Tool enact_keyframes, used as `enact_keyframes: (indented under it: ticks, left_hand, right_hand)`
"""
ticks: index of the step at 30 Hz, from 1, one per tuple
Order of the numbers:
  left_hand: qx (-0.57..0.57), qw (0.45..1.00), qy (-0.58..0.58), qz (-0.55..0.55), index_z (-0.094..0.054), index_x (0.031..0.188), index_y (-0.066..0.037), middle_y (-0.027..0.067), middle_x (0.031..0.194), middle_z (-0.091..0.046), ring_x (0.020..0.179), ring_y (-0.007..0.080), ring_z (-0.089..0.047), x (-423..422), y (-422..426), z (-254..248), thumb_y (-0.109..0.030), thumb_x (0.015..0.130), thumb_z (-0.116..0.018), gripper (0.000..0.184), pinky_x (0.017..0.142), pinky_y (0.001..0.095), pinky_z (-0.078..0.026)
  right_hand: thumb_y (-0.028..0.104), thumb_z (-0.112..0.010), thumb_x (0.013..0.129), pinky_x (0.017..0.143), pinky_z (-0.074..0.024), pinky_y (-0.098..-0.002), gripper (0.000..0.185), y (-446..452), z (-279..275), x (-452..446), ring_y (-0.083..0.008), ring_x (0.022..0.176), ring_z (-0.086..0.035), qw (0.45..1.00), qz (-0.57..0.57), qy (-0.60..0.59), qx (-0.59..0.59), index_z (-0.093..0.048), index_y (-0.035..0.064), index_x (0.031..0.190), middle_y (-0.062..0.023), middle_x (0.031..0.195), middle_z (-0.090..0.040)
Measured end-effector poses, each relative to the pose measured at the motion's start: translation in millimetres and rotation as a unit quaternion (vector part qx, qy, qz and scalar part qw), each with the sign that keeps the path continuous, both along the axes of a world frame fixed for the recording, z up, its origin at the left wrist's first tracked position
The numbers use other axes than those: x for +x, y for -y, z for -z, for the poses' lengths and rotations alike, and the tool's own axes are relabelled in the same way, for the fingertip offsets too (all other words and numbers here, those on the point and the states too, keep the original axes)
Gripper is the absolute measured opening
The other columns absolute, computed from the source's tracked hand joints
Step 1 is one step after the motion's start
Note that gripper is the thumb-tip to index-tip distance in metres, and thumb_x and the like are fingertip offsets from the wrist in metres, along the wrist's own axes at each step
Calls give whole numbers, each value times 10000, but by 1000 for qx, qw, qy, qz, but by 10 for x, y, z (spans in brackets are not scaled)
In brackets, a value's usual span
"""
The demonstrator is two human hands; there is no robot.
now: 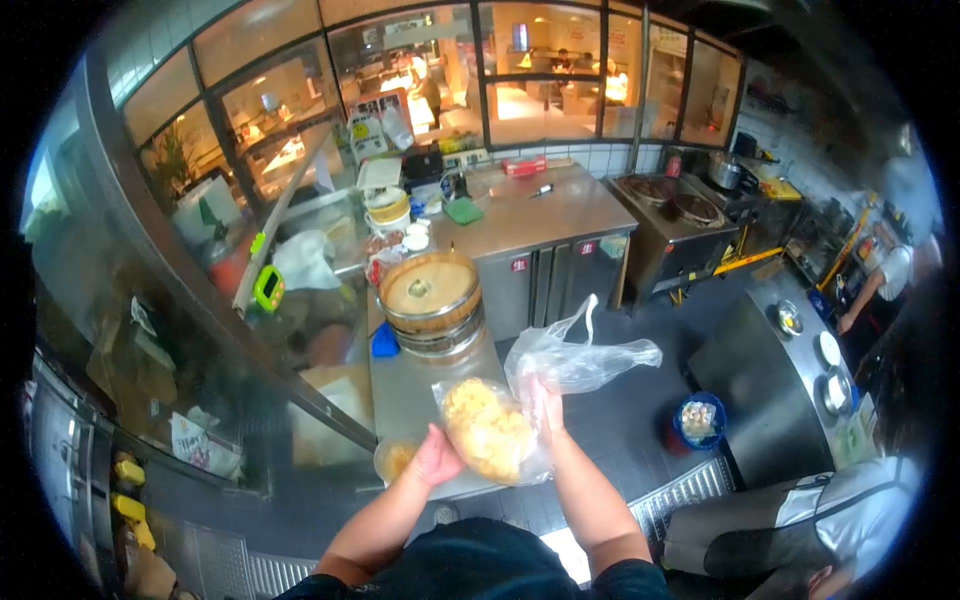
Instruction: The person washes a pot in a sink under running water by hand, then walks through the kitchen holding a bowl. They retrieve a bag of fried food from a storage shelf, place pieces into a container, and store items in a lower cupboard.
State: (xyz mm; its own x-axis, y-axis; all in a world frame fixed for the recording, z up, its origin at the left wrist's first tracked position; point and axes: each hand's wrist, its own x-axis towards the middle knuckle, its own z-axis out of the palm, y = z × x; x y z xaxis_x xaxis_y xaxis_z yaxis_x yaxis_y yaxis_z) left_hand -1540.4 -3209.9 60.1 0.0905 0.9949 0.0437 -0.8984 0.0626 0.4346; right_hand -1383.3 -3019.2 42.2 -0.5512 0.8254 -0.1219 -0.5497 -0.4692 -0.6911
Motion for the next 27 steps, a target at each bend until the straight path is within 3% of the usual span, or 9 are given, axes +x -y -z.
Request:
enact_keyframes:
  ticks: [3, 5, 7, 11, 15, 19, 23, 24, 27]
  left_hand:
    - [-162, 977, -99, -97, -287, 1559, -85, 126, 1514, -473, 1425, 299, -425, 160, 124, -113, -273, 920, -744, 808, 1172, 487, -373]
    - [-181, 960, -145, -155, -291, 1549, -80, 131, 1471, -500, 1379, 288, -480, 209, 172, -137, -87, 912, -711, 763, 1147, 461, -415]
    - [-135, 951, -208, -185, -283, 1556, -86, 125, 1463, -505, 1352, 274, -504, 178, 216, -271, -53, 874, -731, 816, 1137, 437, -425]
    - [-41, 864, -461, -201, -357, 1528, -85, 143, 1440, -516, 1332, 281, -516, 71, 320, -564, -53, 827, -758, 808, 1120, 420, -435]
    - [68, 569, -791, -216, -491, 1455, -95, 222, 1420, -507, 1314, 338, -530, 107, 470, -783, -40, 723, -810, 800, 1113, 433, -438]
    - [276, 250, -901, -224, -590, 1370, -205, 244, 1397, -493, 1368, 440, -443, 230, 524, -739, -142, 625, -869, 798, 1160, 596, -327]
    - [287, 483, -778, -283, -548, 1389, -186, 256, 1555, -299, 1472, 426, -302, 261, 773, -772, -216, 832, -789, 607, 1164, 650, -269]
    - [234, 552, -733, -321, -397, 1514, -154, 226, 1622, -194, 1513, 394, -234, 222, 860, -619, -331, 866, -783, 774, 1160, 647, -277]
    - [-25, 876, -371, -306, -182, 1613, -198, 226, 1648, -119, 1519, 384, -222, 166, 886, -324, -347, 839, -815, 1010, 1152, 590, -348]
  right_hand:
    - [255, -548, 1053, 906, -541, -350, 329, 158, 152, 11, -176, 1076, -629, 1000, 2, -12, 10, -585, 47, 1306, -48, 1209, -632]
    - [275, -570, 1036, 799, -538, -318, 299, 338, -234, -76, -131, 949, -631, 988, 18, 144, 47, -657, 33, 1188, -35, 1064, -664]
    - [266, -629, 992, 597, -485, -285, 258, 216, -33, -165, -97, 722, -592, 981, 16, 165, 102, -696, 25, 1057, 20, 855, -641]
    - [181, -663, 966, 773, -540, -319, 244, 251, -507, -205, -164, 903, -640, 964, -117, 220, 94, -657, 16, 1145, -55, 1013, -663]
    - [162, -617, 982, 764, -556, -330, 304, 329, -641, -221, -195, 945, -655, 960, -124, 243, 59, -623, -16, 1228, -108, 1078, -678]
    - [138, -568, 1001, 564, -502, -311, 207, 379, -637, -218, -177, 739, -612, 980, -108, 151, -69, -598, 7, 1158, -81, 915, -641]
    - [157, -545, 1014, 406, -332, -256, 115, 360, -589, -60, -115, 538, -440, 988, -88, -46, -121, -580, 54, 1052, -22, 739, -503]
    - [165, -546, 1015, 404, -324, -254, 121, 381, -669, -13, -112, 534, -421, 984, -95, -100, -110, -579, 58, 1060, -14, 732, -485]
    - [182, -571, 995, 401, -291, -243, 160, 573, -841, 17, -103, 523, -347, 971, -91, -206, -85, -587, 79, 1116, 8, 723, -428]
